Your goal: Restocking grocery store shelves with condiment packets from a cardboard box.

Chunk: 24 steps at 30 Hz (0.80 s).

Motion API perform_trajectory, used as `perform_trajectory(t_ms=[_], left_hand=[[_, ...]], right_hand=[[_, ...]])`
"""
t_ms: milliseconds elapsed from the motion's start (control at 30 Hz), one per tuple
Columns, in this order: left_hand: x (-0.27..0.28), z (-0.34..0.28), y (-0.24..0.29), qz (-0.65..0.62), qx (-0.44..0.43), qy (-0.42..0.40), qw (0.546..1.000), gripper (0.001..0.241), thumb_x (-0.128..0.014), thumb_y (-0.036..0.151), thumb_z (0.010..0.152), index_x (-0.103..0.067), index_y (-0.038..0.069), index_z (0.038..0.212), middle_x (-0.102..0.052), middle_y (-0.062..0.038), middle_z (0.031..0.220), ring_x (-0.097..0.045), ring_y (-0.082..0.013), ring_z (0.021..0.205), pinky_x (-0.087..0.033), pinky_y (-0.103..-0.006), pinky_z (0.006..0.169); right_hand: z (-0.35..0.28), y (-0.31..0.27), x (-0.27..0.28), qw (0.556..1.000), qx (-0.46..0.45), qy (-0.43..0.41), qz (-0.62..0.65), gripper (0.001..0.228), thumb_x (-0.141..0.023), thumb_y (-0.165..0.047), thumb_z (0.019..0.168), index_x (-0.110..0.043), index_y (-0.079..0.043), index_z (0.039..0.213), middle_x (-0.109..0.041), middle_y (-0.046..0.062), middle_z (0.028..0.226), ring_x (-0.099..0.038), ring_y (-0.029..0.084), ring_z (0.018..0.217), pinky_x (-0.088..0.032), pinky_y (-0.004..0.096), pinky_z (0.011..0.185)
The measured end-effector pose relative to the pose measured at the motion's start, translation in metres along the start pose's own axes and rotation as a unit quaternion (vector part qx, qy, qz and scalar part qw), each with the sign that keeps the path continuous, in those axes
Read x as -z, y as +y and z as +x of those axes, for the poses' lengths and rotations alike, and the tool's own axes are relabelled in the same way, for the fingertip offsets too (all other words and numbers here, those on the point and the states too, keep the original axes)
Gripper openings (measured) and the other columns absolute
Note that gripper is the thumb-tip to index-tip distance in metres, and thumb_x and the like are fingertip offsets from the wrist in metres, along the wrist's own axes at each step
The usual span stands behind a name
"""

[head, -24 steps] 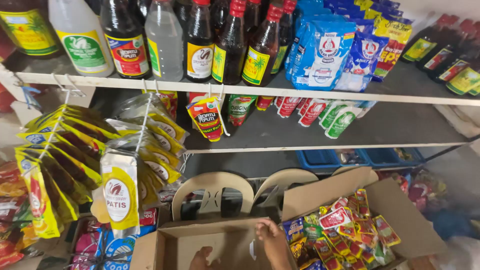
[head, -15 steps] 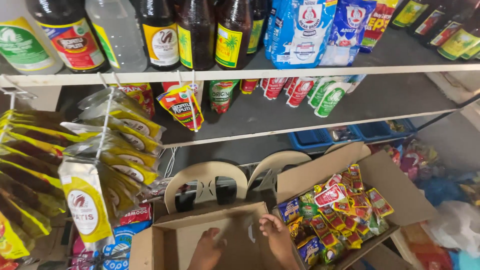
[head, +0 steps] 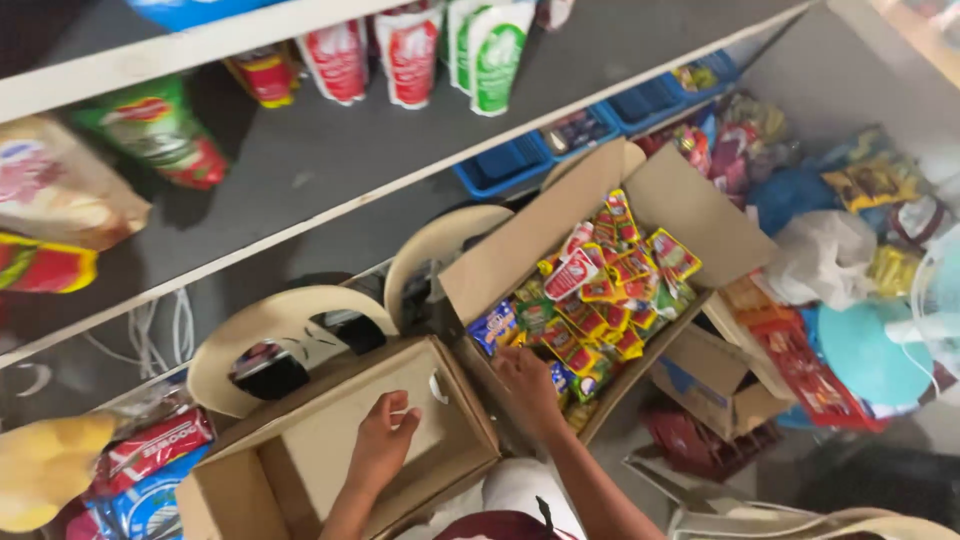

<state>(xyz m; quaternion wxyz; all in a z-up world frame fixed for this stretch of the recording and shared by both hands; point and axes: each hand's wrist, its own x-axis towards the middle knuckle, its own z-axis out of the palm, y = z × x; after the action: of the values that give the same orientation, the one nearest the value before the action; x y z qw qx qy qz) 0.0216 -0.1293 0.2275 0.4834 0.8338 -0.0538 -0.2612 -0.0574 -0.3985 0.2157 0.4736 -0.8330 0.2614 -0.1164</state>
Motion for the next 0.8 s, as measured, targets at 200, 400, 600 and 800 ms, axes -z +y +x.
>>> perform_trajectory(t_ms=[200, 400, 600, 800], left_hand=[[-0.1, 0.04, 0.041, 0.029, 0.023, -0.086, 0.996, 0.044, -0.072, 0.027, 0.087, -0.062, 0.005, 0.124, -0.074, -0.014, 0.115, -0.077, -0.0248, 0.099, -0.059, -0.0364, 0.085], [-0.232, 0.104, 0.011, -0.025, 0.013, -0.165, 0.986, 0.042, -0.072, 0.025, 0.088, -0.062, 0.002, 0.122, -0.077, -0.017, 0.105, -0.076, -0.0269, 0.096, -0.06, -0.0368, 0.084], [-0.333, 0.155, -0.05, 0.019, 0.059, -0.191, 0.98, 0.045, -0.075, 0.025, 0.084, -0.063, -0.003, 0.117, -0.077, -0.019, 0.108, -0.076, -0.0256, 0.1, -0.058, -0.0355, 0.089], [-0.367, 0.176, -0.065, 0.057, 0.067, -0.164, 0.983, 0.049, -0.081, 0.033, 0.081, -0.065, -0.002, 0.112, -0.075, -0.017, 0.101, -0.072, -0.0248, 0.094, -0.056, -0.0365, 0.082]], right_hand=[[0.015, 0.072, 0.033, 0.983, -0.128, 0.002, 0.128, 0.024, -0.067, -0.017, 0.095, -0.072, -0.001, 0.112, -0.075, 0.011, 0.097, -0.07, 0.018, 0.088, -0.056, 0.034, 0.08], [0.033, 0.17, 0.046, 0.981, -0.17, 0.094, -0.012, 0.037, -0.072, -0.015, 0.087, -0.065, -0.004, 0.122, -0.071, 0.014, 0.115, -0.072, 0.028, 0.096, -0.057, 0.038, 0.085], [0.054, 0.231, 0.054, 0.95, -0.152, 0.158, -0.224, 0.055, -0.078, -0.014, 0.075, -0.059, -0.002, 0.125, -0.063, 0.024, 0.119, -0.057, 0.047, 0.109, -0.046, 0.053, 0.093], [0.07, 0.229, 0.066, 0.95, -0.296, 0.019, -0.098, 0.03, -0.074, -0.014, 0.079, -0.072, -0.002, 0.107, -0.073, 0.021, 0.099, -0.07, 0.039, 0.095, -0.054, 0.045, 0.081]])
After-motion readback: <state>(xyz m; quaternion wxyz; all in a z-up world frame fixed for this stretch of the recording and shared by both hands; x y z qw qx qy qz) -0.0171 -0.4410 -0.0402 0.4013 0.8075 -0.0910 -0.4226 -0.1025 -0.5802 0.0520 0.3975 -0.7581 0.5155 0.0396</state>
